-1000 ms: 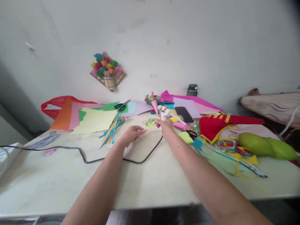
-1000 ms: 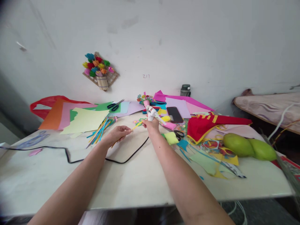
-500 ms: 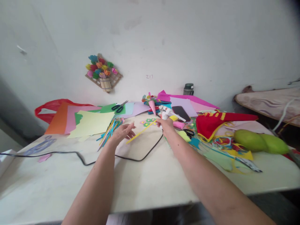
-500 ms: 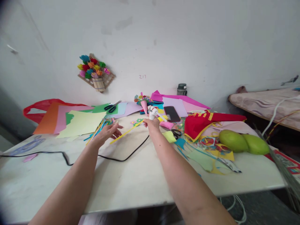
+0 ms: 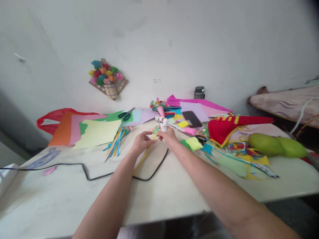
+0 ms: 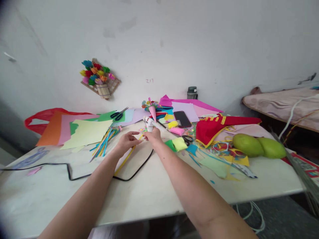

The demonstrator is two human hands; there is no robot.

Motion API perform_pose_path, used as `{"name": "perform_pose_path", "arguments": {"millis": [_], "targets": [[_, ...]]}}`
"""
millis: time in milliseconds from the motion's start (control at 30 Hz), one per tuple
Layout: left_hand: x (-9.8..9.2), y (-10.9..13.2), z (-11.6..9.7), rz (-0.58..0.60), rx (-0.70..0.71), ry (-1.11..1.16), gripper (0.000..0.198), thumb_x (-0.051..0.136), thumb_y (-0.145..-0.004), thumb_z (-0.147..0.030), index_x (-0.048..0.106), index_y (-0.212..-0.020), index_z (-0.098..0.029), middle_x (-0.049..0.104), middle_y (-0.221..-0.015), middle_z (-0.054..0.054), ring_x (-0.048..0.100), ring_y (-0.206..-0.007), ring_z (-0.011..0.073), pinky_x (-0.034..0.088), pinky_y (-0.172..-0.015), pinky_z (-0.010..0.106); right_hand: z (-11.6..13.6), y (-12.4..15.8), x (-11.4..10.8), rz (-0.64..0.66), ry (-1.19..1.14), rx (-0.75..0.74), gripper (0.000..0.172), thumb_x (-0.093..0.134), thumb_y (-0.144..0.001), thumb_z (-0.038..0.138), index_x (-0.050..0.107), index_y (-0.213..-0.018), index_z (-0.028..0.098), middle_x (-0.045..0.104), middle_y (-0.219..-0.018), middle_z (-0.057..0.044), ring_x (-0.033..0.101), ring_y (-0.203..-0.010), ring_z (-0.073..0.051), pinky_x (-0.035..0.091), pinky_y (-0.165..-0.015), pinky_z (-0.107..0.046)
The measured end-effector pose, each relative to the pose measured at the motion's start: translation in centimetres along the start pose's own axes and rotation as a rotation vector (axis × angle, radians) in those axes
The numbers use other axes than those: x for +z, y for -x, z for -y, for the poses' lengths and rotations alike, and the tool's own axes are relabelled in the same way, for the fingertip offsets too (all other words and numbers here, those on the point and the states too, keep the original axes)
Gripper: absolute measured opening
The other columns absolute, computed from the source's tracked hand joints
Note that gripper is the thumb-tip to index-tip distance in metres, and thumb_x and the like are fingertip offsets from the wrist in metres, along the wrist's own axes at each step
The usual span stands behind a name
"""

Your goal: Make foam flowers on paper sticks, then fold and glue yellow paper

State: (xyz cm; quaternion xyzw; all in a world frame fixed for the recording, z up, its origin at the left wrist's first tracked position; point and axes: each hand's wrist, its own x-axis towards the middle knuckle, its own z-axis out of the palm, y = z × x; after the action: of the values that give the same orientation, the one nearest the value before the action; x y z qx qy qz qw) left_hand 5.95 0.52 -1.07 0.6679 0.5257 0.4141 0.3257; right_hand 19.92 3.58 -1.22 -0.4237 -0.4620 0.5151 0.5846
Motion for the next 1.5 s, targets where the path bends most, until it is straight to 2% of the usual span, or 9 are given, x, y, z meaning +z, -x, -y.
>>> {"name": "perform_pose_path", "arguments": {"millis": [100, 167, 267, 367, 600, 800, 933, 1133, 1500], "targets": [[0.5, -0.4, 0.3, -0.173, 0.111, -0.275, 0.035, 0.067, -0.059, -0.034, 0.063, -0.088, -0.016, 0.055, -0.052, -0.003, 0.048, -0.047, 0.009, 0.034, -0.048, 0.021, 0.1, 0.1, 0.0, -0.013, 0.006, 0.019, 0.032, 0.063, -0.056, 0.01, 0.056, -0.088, 0.011, 0.053, -0.043, 0.006, 0.047, -0.036, -0.007, 0.037, -0.037, -0.017], [0.7, -0.4, 0.1, -0.201, 0.115, -0.341, 0.023, 0.061, -0.065, -0.033, 0.065, -0.081, -0.016, 0.055, -0.05, -0.002, 0.048, -0.045, 0.0087, 0.034, -0.048, 0.021, 0.0, 0.1, 0.0, -0.004, -0.008, 0.02, 0.032, 0.063, -0.057, 0.011, 0.056, -0.088, 0.011, 0.055, -0.045, 0.005, 0.047, -0.036, -0.006, 0.037, -0.037, -0.016], [0.9, -0.1, -0.4, -0.136, 0.023, -0.194, 0.023, 0.054, -0.071, -0.035, 0.064, -0.073, -0.014, 0.055, -0.049, -0.001, 0.046, -0.039, 0.0083, 0.034, -0.044, 0.021, -0.2, -0.1, -0.2, 0.019, -0.055, -0.011, 0.031, 0.065, -0.059, 0.017, 0.055, -0.088, 0.012, 0.057, -0.048, 0.004, 0.047, -0.037, -0.006, 0.037, -0.037, -0.016], [0.7, 0.3, -1.0, -0.083, -0.045, 0.036, 0.026, 0.055, -0.07, -0.037, 0.06, -0.066, -0.013, 0.055, -0.05, 0.0, 0.044, -0.037, 0.0075, 0.033, -0.041, 0.021, -0.4, -0.4, -0.3, -0.009, -0.094, -0.018, 0.032, 0.066, -0.059, 0.024, 0.055, -0.086, 0.013, 0.056, -0.047, 0.004, 0.046, -0.036, -0.006, 0.036, -0.035, -0.016], [-0.2, 0.5, -0.2, 0.079, -0.018, 0.323, 0.029, 0.061, -0.068, -0.04, 0.058, -0.067, -0.011, 0.057, -0.057, 0.001, 0.043, -0.04, 0.0054, 0.029, -0.042, 0.019, -0.6, -0.7, -0.5, -0.021, -0.154, 0.021, 0.031, 0.066, -0.057, 0.021, 0.054, -0.084, 0.012, 0.055, -0.045, 0.004, 0.044, -0.035, -0.006, 0.035, -0.034, -0.016], [-0.2, 0.3, 0.2, 0.104, -0.051, 0.397, 0.029, 0.065, -0.065, -0.038, 0.06, -0.072, -0.011, 0.055, -0.056, 0.0, 0.042, -0.042, 0.0045, 0.028, -0.042, 0.019, -0.3, -0.3, -0.3, 0.019, -0.178, 0.007, 0.034, 0.067, -0.056, 0.021, 0.054, -0.086, 0.012, 0.056, -0.047, 0.004, 0.045, -0.036, -0.006, 0.035, -0.035, -0.017], [-0.1, 0.3, 0.1, 0.058, -0.082, 0.377, 0.033, 0.069, -0.06, -0.035, 0.061, -0.08, -0.01, 0.054, -0.053, -0.001, 0.042, -0.041, 0.0046, 0.029, -0.042, 0.019, -0.1, -0.1, -0.2, 0.053, -0.163, 0.023, 0.034, 0.068, -0.057, 0.021, 0.056, -0.087, 0.012, 0.059, -0.051, 0.002, 0.045, -0.036, -0.006, 0.035, -0.035, -0.016], [0.0, 0.4, 0.0, 0.034, -0.095, 0.316, 0.029, 0.07, -0.057, -0.034, 0.059, -0.07, -0.012, 0.054, -0.049, -0.002, 0.043, -0.04, 0.0058, 0.03, -0.043, 0.02, 0.0, 0.0, -0.1, 0.031, -0.099, 0.038, 0.03, 0.066, -0.056, 0.011, 0.059, -0.086, 0.012, 0.058, -0.052, 0.004, 0.047, -0.036, -0.005, 0.036, -0.034, -0.016], [0.1, 0.5, 0.1, 0.067, -0.176, 0.296, 0.029, 0.064, -0.062, -0.041, 0.057, -0.066, -0.013, 0.056, -0.05, 0.0, 0.044, -0.038, 0.0067, 0.029, -0.039, 0.02, -0.5, -0.3, 0.0, 0.049, 0.044, -0.01, 0.029, 0.064, -0.056, 0.009, 0.057, -0.084, 0.011, 0.055, -0.049, 0.005, 0.051, -0.038, -0.008, 0.039, -0.035, -0.017]]}}
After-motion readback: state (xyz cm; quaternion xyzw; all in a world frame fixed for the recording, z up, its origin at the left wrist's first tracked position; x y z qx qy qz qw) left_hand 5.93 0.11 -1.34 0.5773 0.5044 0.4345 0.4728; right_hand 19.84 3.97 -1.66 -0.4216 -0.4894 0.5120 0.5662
